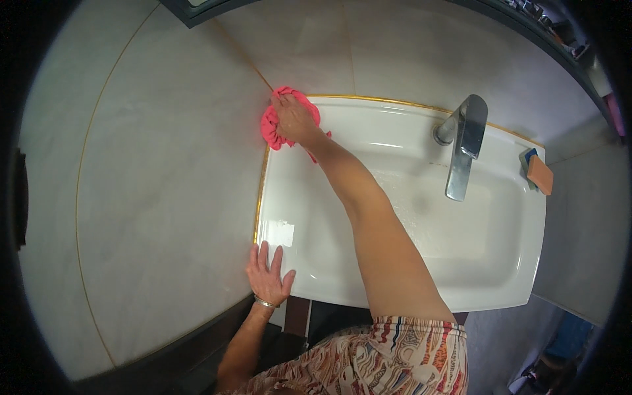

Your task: The person pours liquid from a container into a cup, walks to a sink, pours the liquid into the basin, and wipes the sink and the mirror with a cloth.

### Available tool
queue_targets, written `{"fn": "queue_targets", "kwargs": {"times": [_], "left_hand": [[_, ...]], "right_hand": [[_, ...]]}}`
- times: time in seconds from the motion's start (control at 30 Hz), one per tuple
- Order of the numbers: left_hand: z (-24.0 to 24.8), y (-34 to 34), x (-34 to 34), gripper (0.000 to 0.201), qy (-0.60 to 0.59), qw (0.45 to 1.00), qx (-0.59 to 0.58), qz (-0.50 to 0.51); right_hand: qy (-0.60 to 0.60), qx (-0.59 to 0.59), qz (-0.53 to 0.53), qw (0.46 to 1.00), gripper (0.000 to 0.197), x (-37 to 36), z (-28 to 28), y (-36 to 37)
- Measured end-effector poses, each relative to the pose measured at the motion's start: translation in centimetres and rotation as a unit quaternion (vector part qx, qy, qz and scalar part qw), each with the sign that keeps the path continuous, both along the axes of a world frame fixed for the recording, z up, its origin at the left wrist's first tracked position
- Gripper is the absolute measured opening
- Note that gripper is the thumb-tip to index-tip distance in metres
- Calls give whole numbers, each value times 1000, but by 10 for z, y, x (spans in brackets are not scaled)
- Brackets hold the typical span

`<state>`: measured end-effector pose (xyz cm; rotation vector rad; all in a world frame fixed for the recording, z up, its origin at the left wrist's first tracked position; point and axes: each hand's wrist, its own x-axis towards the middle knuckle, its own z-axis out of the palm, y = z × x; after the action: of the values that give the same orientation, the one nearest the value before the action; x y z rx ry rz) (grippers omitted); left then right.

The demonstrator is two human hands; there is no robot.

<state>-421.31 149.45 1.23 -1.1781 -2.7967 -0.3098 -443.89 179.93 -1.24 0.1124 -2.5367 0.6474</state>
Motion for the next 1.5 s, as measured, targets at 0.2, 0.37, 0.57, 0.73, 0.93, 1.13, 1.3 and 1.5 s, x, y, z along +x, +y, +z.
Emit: {"fn": "queue_targets", "kwargs": {"times": [0.2,0.37,0.57,0.73,0.93,1.13,1.3,1.5], "left_hand": [[1,-1,-3,59,-7,1000,17,7],[2,3,-4,58,-7,1000,23,20],[2,-2,-2,57,6,1000,11,25],[-2,0,1,58,-1,999,31,18],[0,1,1,58,-18,999,39,16],[1,-1,-2,59,-5,998,49,32],[-3,-4,-3,61,14,999,0,31],[-2,-3,-2,60,-7,999,0,33]], "right_hand": [[-24,-36,-5,999,56,-2,8,-11],[25,-32,13,999,58,24,2,-28],[-100,-30,117,988,64,45,14,-25],[74,23,7,997,61,19,0,-10],[50,-90,27,994,53,23,-2,-16],[-21,-147,113,982,52,81,4,-65],[-71,-81,181,978,60,131,7,-111],[-35,-30,159,986,40,114,4,-83]]}}
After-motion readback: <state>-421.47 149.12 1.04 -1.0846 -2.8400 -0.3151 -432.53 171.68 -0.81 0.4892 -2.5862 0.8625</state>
